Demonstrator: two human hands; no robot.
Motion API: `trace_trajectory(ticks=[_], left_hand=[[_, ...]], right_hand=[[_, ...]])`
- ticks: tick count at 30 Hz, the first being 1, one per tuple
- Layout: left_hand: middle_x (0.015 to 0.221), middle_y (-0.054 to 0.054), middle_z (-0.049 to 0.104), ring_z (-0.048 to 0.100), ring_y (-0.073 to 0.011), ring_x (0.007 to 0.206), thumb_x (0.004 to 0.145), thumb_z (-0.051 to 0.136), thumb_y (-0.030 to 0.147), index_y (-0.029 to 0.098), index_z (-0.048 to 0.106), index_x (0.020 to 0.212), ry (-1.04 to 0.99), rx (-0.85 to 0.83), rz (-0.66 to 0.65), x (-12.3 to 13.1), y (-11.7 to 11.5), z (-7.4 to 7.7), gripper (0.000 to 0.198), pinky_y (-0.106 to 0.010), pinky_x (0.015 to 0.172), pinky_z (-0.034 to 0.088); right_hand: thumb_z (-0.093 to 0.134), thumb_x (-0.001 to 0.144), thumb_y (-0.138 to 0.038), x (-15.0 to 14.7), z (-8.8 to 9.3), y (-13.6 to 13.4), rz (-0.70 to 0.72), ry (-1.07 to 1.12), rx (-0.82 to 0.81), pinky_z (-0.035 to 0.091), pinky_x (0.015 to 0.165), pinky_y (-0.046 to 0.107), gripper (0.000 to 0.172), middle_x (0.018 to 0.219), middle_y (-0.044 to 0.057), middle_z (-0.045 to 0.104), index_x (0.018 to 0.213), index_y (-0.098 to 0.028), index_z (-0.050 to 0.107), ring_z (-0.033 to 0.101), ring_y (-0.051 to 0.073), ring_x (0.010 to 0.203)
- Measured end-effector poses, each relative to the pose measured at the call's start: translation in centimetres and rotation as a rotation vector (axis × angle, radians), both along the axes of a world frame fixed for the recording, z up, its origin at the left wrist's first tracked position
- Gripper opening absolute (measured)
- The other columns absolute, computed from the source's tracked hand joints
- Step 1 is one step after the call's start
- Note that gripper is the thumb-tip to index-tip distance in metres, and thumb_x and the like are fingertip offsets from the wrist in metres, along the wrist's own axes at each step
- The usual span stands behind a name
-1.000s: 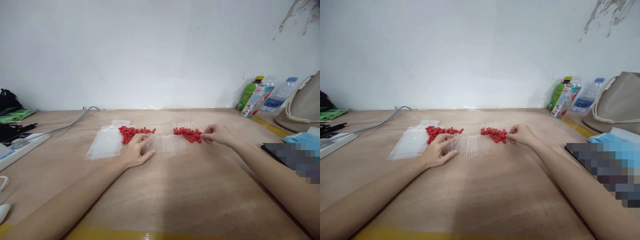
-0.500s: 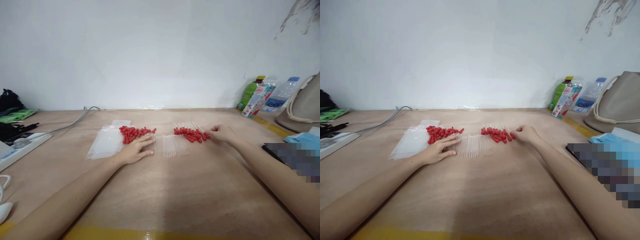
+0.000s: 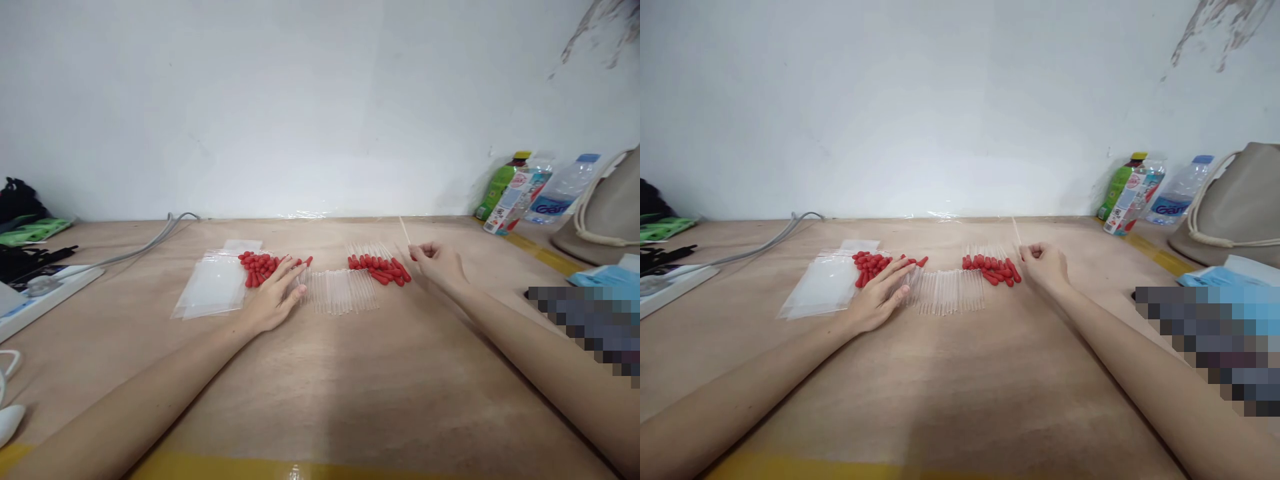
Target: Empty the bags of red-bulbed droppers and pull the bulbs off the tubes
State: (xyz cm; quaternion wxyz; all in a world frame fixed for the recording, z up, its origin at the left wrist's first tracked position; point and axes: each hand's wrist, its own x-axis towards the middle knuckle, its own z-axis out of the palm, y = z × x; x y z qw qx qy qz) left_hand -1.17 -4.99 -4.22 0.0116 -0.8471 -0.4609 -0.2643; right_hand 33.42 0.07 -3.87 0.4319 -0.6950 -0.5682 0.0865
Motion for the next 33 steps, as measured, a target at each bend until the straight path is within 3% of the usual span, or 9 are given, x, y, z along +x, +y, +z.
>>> trace_trajectory(ticks=[4, 7, 13, 18, 22, 25, 33], left_hand=[[0.138, -0.009, 0.036, 0.025, -0.0241, 0.132, 0.089, 0.038, 0.038, 0.019, 0.035, 0.133, -0.092, 0.115, 0.050, 0.3, 0.2, -0.2, 0.047, -0.044, 0.106, 0.029], [0.138, -0.010, 0.036, 0.024, -0.0244, 0.132, 0.089, 0.040, 0.033, 0.018, 0.033, 0.134, -0.111, 0.215, 0.034, 0.6, 0.3, -0.3, 0.047, -0.044, 0.107, 0.029], [0.127, -0.011, 0.050, 0.036, -0.0250, 0.126, 0.087, 0.046, 0.027, 0.018, 0.050, 0.121, 0.076, 0.413, -0.157, 2.0, 0.1, 0.1, 0.035, -0.048, 0.104, 0.031], [0.112, -0.010, 0.062, 0.050, -0.0242, 0.114, 0.085, 0.051, 0.025, 0.015, 0.062, 0.102, 0.138, 0.516, -0.253, 3.3, 0.0, 0.2, 0.022, -0.042, 0.095, 0.044], [0.104, -0.007, 0.066, 0.058, -0.0213, 0.105, 0.086, 0.049, 0.021, 0.015, 0.061, 0.101, 0.142, 0.574, -0.283, 3.5, 0.0, 0.1, 0.020, -0.039, 0.090, 0.048], [0.104, -0.007, 0.066, 0.057, -0.0210, 0.105, 0.086, 0.048, 0.019, 0.015, 0.061, 0.102, 0.148, 0.594, -0.287, 3.5, 0.1, 0.1, 0.021, -0.039, 0.091, 0.048], [0.102, -0.008, 0.067, 0.057, -0.0201, 0.105, 0.086, 0.046, 0.014, 0.010, 0.062, 0.097, 0.146, 0.506, -0.349, 3.6, -0.1, -0.1, 0.020, -0.037, 0.096, 0.045]], right_hand=[[0.054, 0.077, -0.041, -3.2, -0.2, -1.7, 0.137, -0.144, 0.441, 0.040, 0.071, 0.034, 0.027, 0.080, 0.007, 0.065, 0.084, -0.017, 0.062, 0.056, 0.020, 0.077], [0.056, 0.079, -0.033, -6.0, -0.6, -3.3, 0.339, -0.374, 0.565, 0.036, 0.077, 0.036, 0.025, 0.080, 0.005, 0.064, 0.099, -0.018, 0.061, 0.053, 0.020, 0.080], [0.053, 0.083, -0.025, -9.5, -1.3, -5.3, 0.570, -0.547, 0.653, 0.032, 0.076, 0.034, 0.013, 0.077, 0.002, 0.064, 0.083, -0.020, 0.065, 0.051, 0.015, 0.075], [0.052, 0.084, -0.023, -9.9, -1.6, -5.4, 0.642, -0.539, 0.669, 0.033, 0.081, 0.035, 0.012, 0.080, 0.001, 0.066, 0.087, -0.020, 0.064, 0.052, 0.014, 0.078], [0.053, 0.084, -0.028, -10.0, -1.7, -5.2, 0.682, -0.557, 0.679, 0.036, 0.088, 0.038, 0.019, 0.092, 0.003, 0.068, 0.098, -0.018, 0.061, 0.056, 0.018, 0.089], [0.052, 0.085, -0.029, -10.2, -1.8, -5.0, 0.716, -0.585, 0.697, 0.039, 0.089, 0.038, 0.024, 0.096, 0.005, 0.068, 0.103, -0.016, 0.060, 0.057, 0.019, 0.094], [0.051, 0.085, -0.020, -10.2, -1.7, -4.6, 0.828, -0.604, 0.780, 0.051, 0.077, 0.031, 0.015, 0.084, 0.007, 0.068, 0.089, -0.013, 0.062, 0.061, 0.017, 0.083]])
